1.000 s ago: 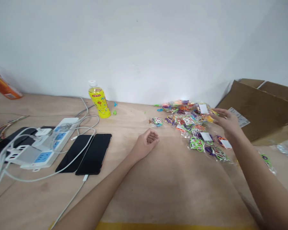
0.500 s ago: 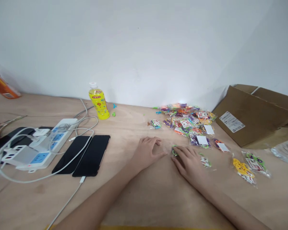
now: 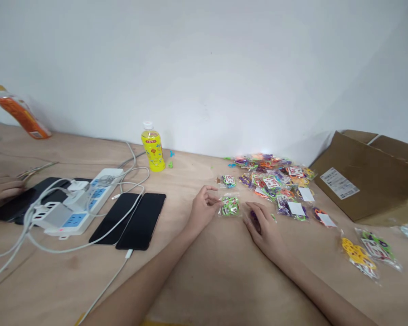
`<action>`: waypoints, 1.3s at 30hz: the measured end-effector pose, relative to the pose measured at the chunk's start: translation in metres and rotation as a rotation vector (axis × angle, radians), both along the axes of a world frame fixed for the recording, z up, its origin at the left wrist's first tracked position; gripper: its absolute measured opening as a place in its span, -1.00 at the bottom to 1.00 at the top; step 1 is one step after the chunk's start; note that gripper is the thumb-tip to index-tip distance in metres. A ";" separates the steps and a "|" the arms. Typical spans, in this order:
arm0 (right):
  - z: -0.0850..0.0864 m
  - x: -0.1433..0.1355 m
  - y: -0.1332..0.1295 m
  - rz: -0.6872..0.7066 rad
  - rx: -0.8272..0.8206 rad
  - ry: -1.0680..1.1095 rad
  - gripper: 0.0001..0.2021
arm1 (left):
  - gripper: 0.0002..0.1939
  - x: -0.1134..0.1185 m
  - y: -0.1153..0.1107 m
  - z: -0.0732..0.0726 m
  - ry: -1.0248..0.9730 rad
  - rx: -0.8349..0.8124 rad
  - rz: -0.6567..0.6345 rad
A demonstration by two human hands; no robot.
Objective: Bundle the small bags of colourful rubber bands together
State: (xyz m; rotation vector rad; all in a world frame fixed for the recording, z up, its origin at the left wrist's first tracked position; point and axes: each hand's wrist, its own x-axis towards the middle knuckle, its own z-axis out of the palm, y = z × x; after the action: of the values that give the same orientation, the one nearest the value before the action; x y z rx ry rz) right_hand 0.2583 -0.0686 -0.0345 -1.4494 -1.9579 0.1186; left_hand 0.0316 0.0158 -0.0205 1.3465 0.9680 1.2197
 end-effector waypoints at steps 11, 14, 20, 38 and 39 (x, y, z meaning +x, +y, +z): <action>0.046 0.008 0.060 0.002 -0.025 -0.125 -0.74 | -0.60 -0.019 0.022 0.015 -0.262 -0.072 0.034; 0.056 -0.002 0.131 0.019 -0.106 -0.205 -0.73 | -0.59 -0.019 0.021 0.015 -0.328 -0.109 0.078; 0.044 -0.009 0.223 -0.095 -0.215 -0.353 -0.54 | -0.66 -0.021 0.023 0.007 -0.203 -0.092 0.139; 0.067 -0.008 0.149 0.086 -0.008 0.404 -0.73 | -0.05 -0.020 0.011 0.009 -0.180 -0.094 -0.379; 0.070 -0.010 0.135 0.123 -0.022 0.495 -0.71 | -0.05 -0.018 0.012 0.009 -0.215 -0.109 -0.333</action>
State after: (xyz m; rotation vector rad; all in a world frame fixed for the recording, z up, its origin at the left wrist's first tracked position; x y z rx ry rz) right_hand 0.2478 0.0660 0.0360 -1.1727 -1.6345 0.5056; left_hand 0.0132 0.0278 -0.0112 1.2054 0.6201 1.0167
